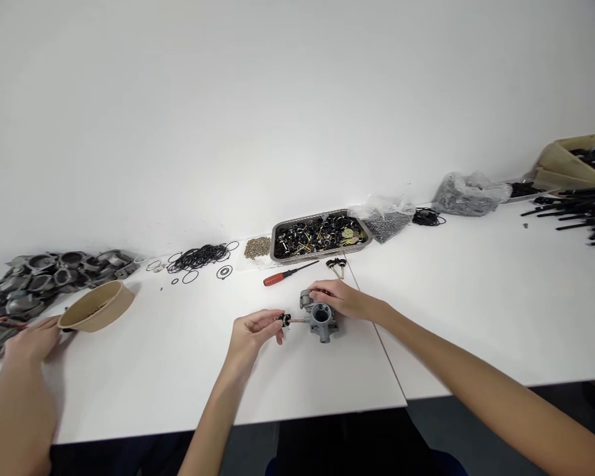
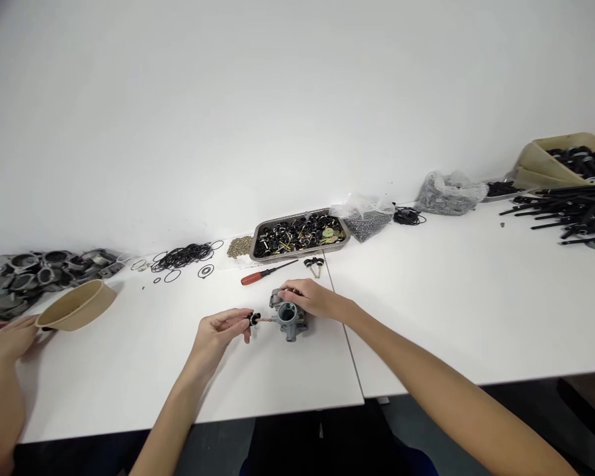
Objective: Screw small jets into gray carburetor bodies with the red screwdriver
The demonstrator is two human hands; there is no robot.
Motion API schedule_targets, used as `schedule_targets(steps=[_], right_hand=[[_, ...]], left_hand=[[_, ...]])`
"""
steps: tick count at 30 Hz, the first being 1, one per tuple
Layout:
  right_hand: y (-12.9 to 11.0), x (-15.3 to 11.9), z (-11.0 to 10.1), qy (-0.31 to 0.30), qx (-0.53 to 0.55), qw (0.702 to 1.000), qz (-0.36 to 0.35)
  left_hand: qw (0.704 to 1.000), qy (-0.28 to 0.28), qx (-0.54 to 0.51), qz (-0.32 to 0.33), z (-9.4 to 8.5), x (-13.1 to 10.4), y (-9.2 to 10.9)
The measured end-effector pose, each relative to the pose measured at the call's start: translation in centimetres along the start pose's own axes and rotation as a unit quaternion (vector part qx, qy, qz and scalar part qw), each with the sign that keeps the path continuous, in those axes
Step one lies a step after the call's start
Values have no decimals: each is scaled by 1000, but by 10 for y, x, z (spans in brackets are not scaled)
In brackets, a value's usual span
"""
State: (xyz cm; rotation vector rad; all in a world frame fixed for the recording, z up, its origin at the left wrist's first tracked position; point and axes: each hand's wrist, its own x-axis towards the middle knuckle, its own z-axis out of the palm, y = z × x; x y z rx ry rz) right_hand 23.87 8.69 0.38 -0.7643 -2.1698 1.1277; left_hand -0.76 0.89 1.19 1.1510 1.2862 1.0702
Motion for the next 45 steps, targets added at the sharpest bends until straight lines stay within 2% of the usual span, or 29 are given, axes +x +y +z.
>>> schedule_targets(steps=[5,11,14,22,28,32,34,38,42,45], right_hand=[[1,2,2,6,-11,1000,-12],[0,2,4,18,-21,999,-20],[-1,2,4,19,-26,999,-22],[0,2,4,26,-30,999,-22],[-1,1,7,41,-39,998,-28],[1,2,10,50,-45,997,-32],[2,2,11,52,-46,997,-33],[5,3,12,57,-44,997,-30],[5,2,11,49,-41,997,-34],[3,2,11,46,-44,997,-39]], left_hand=[[999,8,-34,-16,2,2,-8],[995,29,-100,-4,10,4,-4],[989,58,-136,1,15,2,-5],[962,166,-215,0,34,-14,-23],[949,209,-234,14,46,-20,-24],[940,237,-244,25,60,-24,-23],[946,225,-233,23,70,-25,-22],[968,148,-200,33,85,-27,-19],[980,103,-168,24,78,-27,-15],[987,103,-121,27,69,-26,-13]])
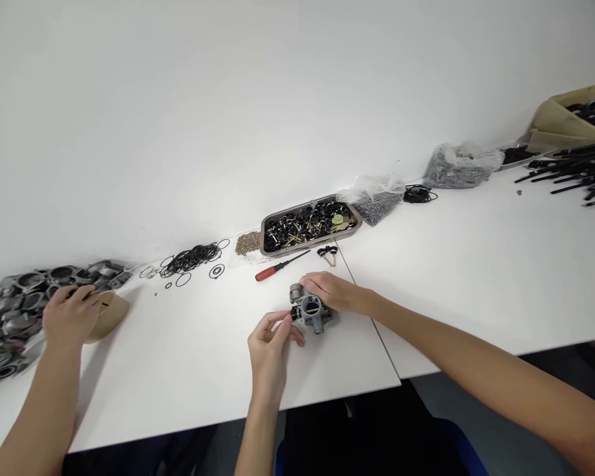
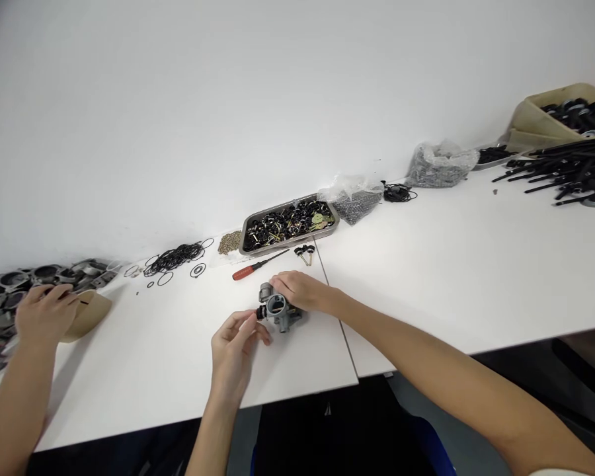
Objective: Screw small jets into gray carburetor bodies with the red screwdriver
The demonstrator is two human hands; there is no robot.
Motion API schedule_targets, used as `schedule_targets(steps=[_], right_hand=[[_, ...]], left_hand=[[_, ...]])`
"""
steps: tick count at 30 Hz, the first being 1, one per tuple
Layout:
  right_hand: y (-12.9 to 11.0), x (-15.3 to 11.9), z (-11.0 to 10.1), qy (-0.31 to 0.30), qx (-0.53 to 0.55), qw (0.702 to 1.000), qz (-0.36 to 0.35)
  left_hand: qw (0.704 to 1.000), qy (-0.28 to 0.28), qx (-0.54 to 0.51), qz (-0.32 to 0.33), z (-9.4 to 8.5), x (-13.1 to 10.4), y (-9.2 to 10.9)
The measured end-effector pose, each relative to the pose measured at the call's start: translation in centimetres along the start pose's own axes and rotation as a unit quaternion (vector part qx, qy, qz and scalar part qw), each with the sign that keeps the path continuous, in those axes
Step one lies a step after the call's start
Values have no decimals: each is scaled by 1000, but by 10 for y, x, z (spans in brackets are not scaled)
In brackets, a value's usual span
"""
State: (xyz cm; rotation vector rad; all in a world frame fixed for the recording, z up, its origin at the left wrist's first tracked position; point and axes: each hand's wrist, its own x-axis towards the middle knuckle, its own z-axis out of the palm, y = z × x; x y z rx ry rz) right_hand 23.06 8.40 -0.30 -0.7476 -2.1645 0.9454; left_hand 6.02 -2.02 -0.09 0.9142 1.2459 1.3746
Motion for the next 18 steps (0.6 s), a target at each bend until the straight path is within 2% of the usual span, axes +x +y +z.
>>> schedule_targets(steps=[4,10,18], right_hand=[[-2,0,-1,-2,-3,1000,-1],[1,0,-1,-3,-4,1000,-4],[2,0,0,-6,-1,1000,-3]], left_hand=[[1000,8,27,5,-3,3,1],[1000,-7,11,-11,-3,3,0],[1000,5,28,-5,-4,4,-1]])
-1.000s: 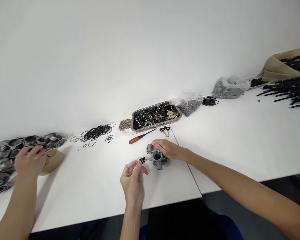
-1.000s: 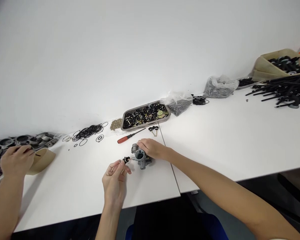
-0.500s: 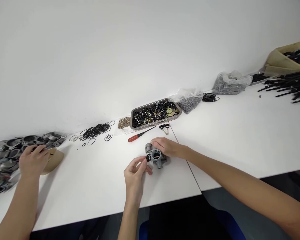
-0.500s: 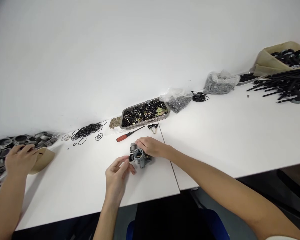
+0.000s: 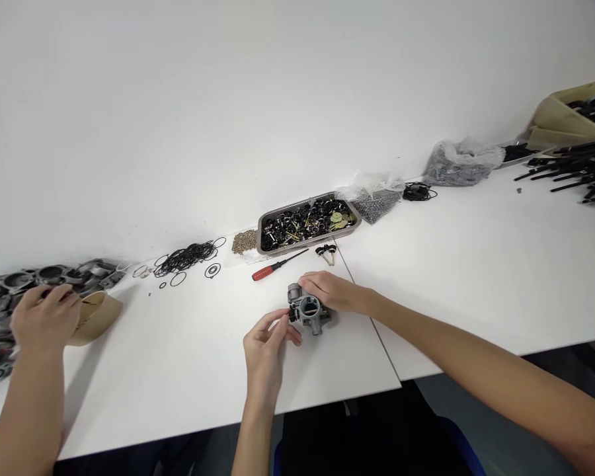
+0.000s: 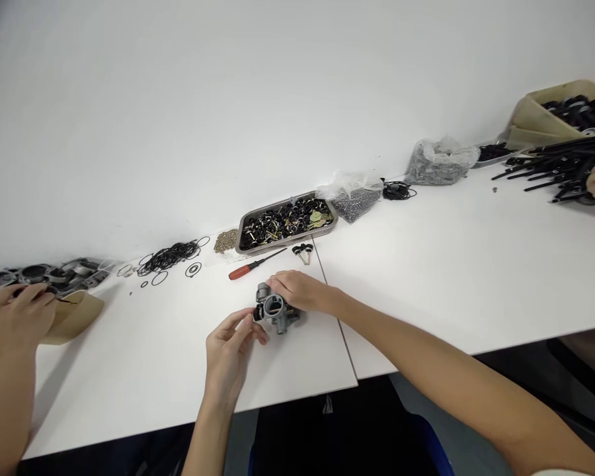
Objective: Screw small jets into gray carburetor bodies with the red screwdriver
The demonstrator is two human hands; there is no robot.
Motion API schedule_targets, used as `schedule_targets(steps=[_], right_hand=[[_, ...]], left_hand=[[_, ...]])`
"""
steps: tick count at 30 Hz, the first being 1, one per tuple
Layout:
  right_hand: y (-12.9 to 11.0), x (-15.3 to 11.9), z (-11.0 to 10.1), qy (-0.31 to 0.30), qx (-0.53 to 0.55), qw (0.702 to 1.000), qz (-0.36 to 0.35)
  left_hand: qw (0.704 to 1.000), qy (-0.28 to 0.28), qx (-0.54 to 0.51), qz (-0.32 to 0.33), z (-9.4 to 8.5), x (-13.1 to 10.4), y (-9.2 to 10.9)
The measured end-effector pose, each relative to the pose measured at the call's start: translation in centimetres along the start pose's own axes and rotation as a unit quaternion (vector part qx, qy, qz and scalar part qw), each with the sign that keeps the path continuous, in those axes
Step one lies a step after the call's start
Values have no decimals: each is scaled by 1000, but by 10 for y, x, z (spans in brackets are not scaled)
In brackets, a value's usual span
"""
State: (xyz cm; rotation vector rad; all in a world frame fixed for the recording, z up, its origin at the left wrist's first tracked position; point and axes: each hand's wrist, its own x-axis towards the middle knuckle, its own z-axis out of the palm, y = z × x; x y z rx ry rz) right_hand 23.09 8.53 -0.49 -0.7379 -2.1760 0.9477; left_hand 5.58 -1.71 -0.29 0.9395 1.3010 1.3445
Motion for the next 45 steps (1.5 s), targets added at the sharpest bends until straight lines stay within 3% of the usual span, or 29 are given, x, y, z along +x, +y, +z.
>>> schedule_targets(steps=[16,24,31,36,45], right_hand=[[0,0,0,-2,-1,1000,0],[-3,1,-2,-2,-4,1000,-2],[-3,1,-2,-4,-7,1000,-3],[-3,1,-2,-6,-8,1000,-3],[-3,1,-3,-5,-11,1000,-5]], left_hand=[[999,2,45,14,-3,-1,-3],[994,35,90,59,1,-6,0],[982,91,95,136,5,-8,-2],[985,118,75,104,-1,-3,-6],[991,119,48,27,-9,5,-14]])
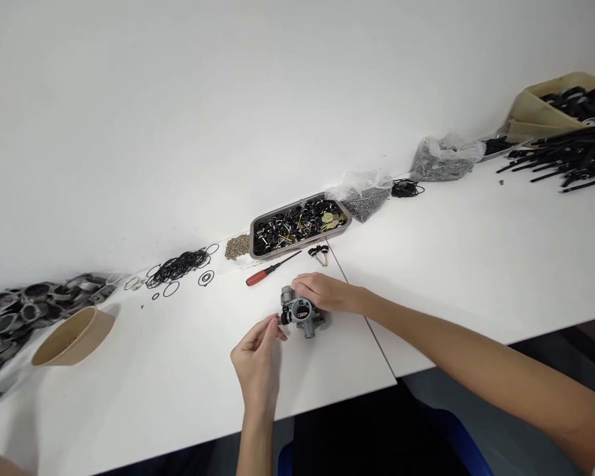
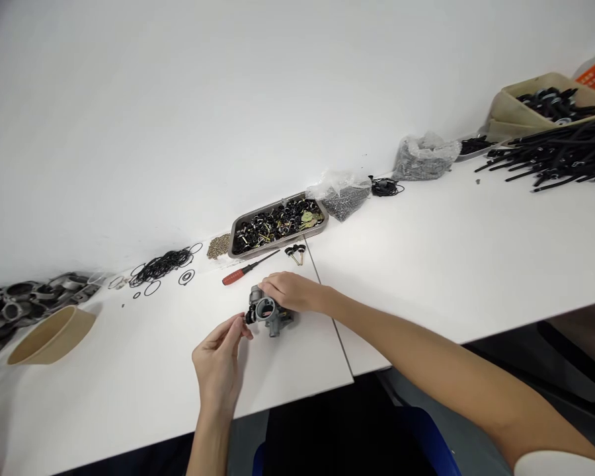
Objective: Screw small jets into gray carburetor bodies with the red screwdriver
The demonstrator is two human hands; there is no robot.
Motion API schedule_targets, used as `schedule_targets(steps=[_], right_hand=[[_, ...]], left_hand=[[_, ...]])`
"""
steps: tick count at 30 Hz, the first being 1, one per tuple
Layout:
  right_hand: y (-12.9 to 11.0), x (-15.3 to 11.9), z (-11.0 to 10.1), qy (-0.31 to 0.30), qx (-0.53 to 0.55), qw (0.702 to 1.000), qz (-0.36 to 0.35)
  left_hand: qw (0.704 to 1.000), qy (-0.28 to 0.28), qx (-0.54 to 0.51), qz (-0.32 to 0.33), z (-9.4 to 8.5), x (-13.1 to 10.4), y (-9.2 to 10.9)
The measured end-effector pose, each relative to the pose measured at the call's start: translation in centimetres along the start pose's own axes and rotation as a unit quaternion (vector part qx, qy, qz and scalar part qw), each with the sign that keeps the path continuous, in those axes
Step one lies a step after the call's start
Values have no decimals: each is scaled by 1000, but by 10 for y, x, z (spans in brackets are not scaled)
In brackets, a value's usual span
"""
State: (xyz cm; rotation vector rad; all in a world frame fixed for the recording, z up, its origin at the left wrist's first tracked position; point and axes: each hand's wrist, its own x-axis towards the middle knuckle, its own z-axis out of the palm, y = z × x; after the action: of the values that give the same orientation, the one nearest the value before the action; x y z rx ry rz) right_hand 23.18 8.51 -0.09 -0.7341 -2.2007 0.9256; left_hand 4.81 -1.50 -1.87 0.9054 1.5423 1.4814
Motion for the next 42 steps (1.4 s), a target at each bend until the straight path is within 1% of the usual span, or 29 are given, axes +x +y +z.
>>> schedule_targets(steps=[6,11,15,20,22,26,28,30,32,34,35,36,37,38,40,42], right_hand=[[1,1,0,-4,4,1000,-1],[2,1,0,-5,8,1000,2],[2,1,-1,-13,14,1000,2],[3,1,-2,-13,26,1000,10],[3,1,-2,-13,29,999,13],[3,1,-2,-13,33,999,18],[3,1,-3,-12,37,999,19],[2,0,-3,-13,42,999,19],[2,0,-3,-15,48,998,22],[2,-1,-4,-17,56,998,29],[2,-1,-4,-16,61,997,33],[2,-1,-4,-15,65,997,38],[3,-1,-4,-11,70,997,43],[4,-1,-5,-5,73,996,48],[7,-1,-6,10,77,995,60],[11,-1,-8,23,77,994,76]], left_hand=[[1000,-8,-4,6,6,-4,2],[999,-41,-3,33,10,-7,4],[998,-30,26,43,12,-12,7],[993,-20,81,87,14,-18,12],[993,-14,86,83,15,-19,13],[995,-16,90,51,14,-20,11],[994,-20,97,45,11,-20,10],[993,-28,106,54,5,-16,11],[989,-41,118,81,-2,-5,17],[978,-62,153,126,-8,17,28],[968,-75,186,152,-11,31,36],[951,-87,235,181,-12,47,44],[925,-99,298,213,-13,64,52],[910,-108,329,226,-13,81,59],[886,-128,377,237,-14,112,70],[863,-160,417,235,-13,136,73]])
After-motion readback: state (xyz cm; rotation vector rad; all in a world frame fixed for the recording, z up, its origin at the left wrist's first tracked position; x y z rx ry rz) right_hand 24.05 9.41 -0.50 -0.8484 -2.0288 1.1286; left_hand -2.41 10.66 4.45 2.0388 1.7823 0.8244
